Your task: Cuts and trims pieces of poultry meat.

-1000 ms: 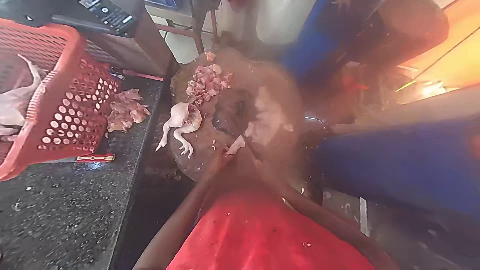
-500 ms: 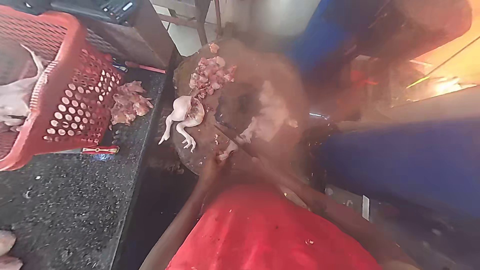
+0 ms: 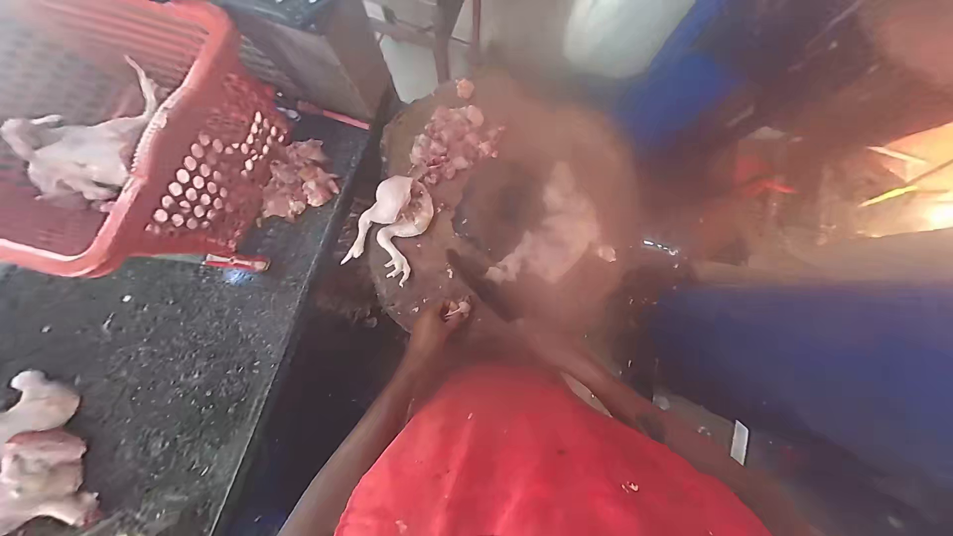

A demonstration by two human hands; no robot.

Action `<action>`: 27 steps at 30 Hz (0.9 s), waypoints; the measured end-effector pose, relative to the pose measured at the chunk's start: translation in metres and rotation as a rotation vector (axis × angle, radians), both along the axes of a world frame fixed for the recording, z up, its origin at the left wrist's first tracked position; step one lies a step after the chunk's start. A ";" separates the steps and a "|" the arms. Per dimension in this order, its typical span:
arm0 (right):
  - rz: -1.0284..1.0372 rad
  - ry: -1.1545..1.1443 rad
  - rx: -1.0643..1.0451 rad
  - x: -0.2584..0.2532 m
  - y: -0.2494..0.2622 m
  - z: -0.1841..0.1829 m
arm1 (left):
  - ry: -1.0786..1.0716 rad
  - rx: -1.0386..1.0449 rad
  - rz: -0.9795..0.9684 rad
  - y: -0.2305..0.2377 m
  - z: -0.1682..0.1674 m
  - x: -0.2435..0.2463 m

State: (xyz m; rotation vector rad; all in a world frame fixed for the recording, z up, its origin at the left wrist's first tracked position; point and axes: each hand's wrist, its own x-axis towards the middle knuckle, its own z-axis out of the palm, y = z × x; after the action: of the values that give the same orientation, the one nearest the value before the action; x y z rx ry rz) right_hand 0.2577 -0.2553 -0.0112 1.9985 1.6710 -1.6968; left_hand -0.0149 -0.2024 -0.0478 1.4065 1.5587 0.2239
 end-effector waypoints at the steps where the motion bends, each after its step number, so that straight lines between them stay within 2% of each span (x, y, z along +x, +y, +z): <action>1: -0.036 -0.052 0.025 0.002 -0.004 0.005 | -0.038 -0.028 0.029 -0.004 0.001 -0.005; 3: -0.059 -0.200 0.142 0.005 -0.008 0.016 | -0.148 -0.099 0.109 -0.007 0.008 -0.019; 5: -0.074 -0.226 0.170 0.015 -0.014 0.016 | -0.241 -0.170 0.143 -0.016 0.013 -0.036; 8: -0.046 -0.097 0.047 0.032 -0.024 0.007 | -0.268 -0.316 -0.009 -0.027 0.021 -0.076; 10: 0.013 -0.099 -0.003 0.037 -0.030 -0.002 | -0.285 -0.444 -0.138 -0.037 0.023 -0.106; 12: 0.056 -0.148 0.007 0.034 -0.033 -0.007 | -0.216 -0.518 -0.114 -0.048 0.017 -0.138; 13: 0.071 -0.166 0.018 0.032 -0.034 -0.008 | -0.129 -0.495 0.004 -0.054 0.010 -0.153; 15: 0.102 -0.187 0.052 0.030 -0.037 -0.009 | 0.148 -0.278 0.278 -0.057 -0.005 -0.173; 16: 0.118 -0.198 0.056 0.029 -0.037 -0.006 | 0.247 -0.151 0.341 -0.051 -0.005 -0.176; 17: 0.137 -0.213 0.049 0.027 -0.037 0.000 | 0.253 -0.035 0.380 -0.043 0.000 -0.174; 19: 0.190 -0.242 0.027 0.026 -0.037 0.010 | 0.163 0.138 0.409 -0.020 0.025 -0.151; 21: 0.248 -0.248 0.060 0.027 -0.034 0.011 | 0.053 0.249 0.354 0.013 0.056 -0.111; 24: 0.354 -0.215 0.159 0.033 -0.034 0.004 | -0.092 0.290 0.064 0.064 0.086 -0.029; 27: 0.373 -0.206 0.269 0.035 -0.035 -0.005 | -0.170 0.277 -0.294 0.110 0.086 0.062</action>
State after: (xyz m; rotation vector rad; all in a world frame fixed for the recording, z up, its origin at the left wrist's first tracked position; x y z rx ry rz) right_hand 0.2923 -0.2906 -0.0166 1.7318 2.1160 -1.1582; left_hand 0.0473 -0.0920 0.0380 1.7639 1.1971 0.3818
